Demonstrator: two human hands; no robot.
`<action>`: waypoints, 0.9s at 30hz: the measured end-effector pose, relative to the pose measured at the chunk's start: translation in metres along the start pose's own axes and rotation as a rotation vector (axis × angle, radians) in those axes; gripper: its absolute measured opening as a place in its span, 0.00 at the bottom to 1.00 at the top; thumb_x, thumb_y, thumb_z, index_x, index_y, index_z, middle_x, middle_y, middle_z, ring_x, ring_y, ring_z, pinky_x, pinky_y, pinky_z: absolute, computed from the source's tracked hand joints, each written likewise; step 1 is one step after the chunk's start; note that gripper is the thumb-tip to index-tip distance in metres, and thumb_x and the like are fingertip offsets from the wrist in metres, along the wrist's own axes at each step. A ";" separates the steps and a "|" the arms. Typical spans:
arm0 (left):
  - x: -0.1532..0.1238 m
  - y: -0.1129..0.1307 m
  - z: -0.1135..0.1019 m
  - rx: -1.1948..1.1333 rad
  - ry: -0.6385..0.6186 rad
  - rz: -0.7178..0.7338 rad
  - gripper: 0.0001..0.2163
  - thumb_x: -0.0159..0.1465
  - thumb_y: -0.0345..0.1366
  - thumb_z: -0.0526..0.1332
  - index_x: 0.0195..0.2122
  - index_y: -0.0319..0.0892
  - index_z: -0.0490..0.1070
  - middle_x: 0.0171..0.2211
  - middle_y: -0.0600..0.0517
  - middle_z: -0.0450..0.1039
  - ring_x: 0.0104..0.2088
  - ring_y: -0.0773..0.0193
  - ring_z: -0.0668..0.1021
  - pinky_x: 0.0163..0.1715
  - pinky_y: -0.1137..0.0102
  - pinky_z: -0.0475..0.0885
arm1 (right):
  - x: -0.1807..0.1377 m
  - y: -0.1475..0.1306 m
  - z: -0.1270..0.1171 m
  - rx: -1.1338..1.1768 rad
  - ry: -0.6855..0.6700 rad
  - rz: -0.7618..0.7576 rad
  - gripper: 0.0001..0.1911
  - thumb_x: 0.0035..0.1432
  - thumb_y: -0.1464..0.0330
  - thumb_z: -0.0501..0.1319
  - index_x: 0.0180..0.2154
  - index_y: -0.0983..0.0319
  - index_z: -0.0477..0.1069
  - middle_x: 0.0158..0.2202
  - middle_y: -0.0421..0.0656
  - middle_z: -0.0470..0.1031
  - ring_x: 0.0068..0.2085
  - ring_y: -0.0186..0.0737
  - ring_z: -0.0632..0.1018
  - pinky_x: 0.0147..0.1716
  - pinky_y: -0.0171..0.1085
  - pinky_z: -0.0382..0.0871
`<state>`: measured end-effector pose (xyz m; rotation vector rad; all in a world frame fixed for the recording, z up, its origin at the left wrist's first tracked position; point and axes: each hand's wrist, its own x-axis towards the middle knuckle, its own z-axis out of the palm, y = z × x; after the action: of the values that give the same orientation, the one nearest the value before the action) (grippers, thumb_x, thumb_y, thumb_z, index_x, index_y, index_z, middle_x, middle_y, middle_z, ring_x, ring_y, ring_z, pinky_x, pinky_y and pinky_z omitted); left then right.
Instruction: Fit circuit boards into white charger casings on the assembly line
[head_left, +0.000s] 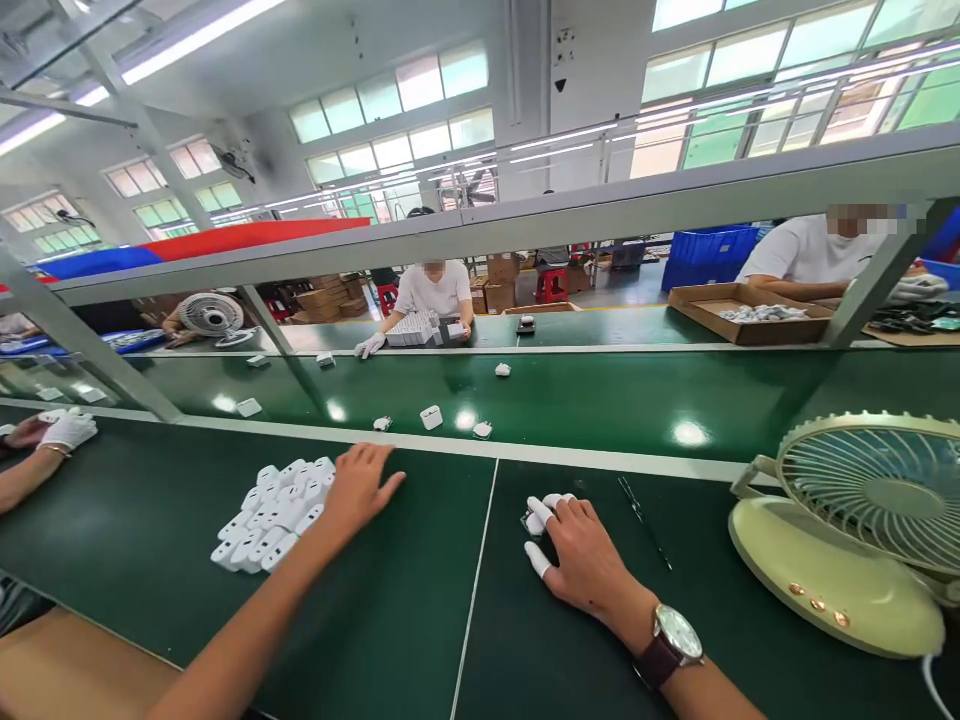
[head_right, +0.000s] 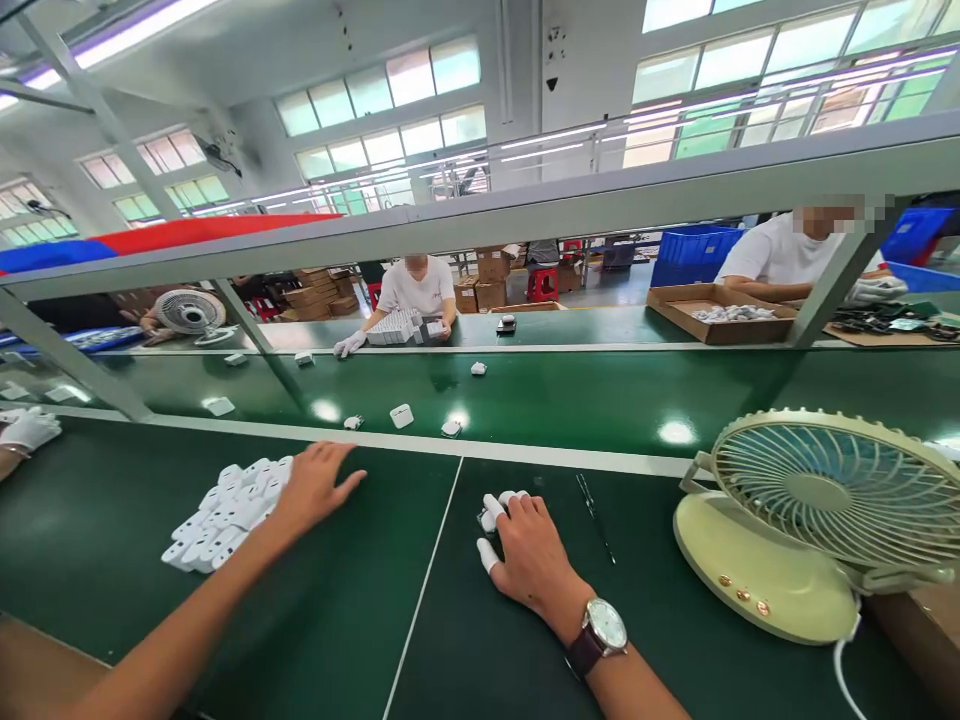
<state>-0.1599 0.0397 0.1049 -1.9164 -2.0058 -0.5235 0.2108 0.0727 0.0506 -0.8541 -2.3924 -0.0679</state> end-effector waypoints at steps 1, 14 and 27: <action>-0.002 -0.018 -0.005 0.030 0.014 -0.060 0.15 0.62 0.39 0.63 0.48 0.41 0.75 0.46 0.37 0.80 0.53 0.37 0.76 0.52 0.46 0.71 | 0.000 0.000 0.000 0.005 -0.017 -0.004 0.18 0.60 0.73 0.62 0.52 0.65 0.73 0.43 0.53 0.75 0.43 0.54 0.75 0.44 0.51 0.73; 0.000 -0.027 0.000 -0.147 -0.024 -0.080 0.15 0.62 0.37 0.60 0.50 0.43 0.75 0.43 0.44 0.79 0.44 0.48 0.79 0.47 0.55 0.76 | 0.000 0.004 0.005 0.104 0.029 0.094 0.08 0.65 0.71 0.66 0.47 0.60 0.75 0.39 0.46 0.77 0.39 0.47 0.76 0.40 0.44 0.73; -0.015 0.139 0.049 -0.779 -0.159 0.128 0.13 0.63 0.36 0.61 0.49 0.46 0.70 0.38 0.52 0.72 0.37 0.59 0.77 0.39 0.64 0.76 | -0.003 0.009 0.000 0.072 -0.038 0.064 0.14 0.62 0.63 0.72 0.46 0.60 0.76 0.43 0.49 0.77 0.42 0.50 0.76 0.42 0.47 0.74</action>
<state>-0.0191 0.0544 0.0603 -2.5601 -1.9039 -1.2990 0.2182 0.0784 0.0476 -0.9050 -2.3849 0.0602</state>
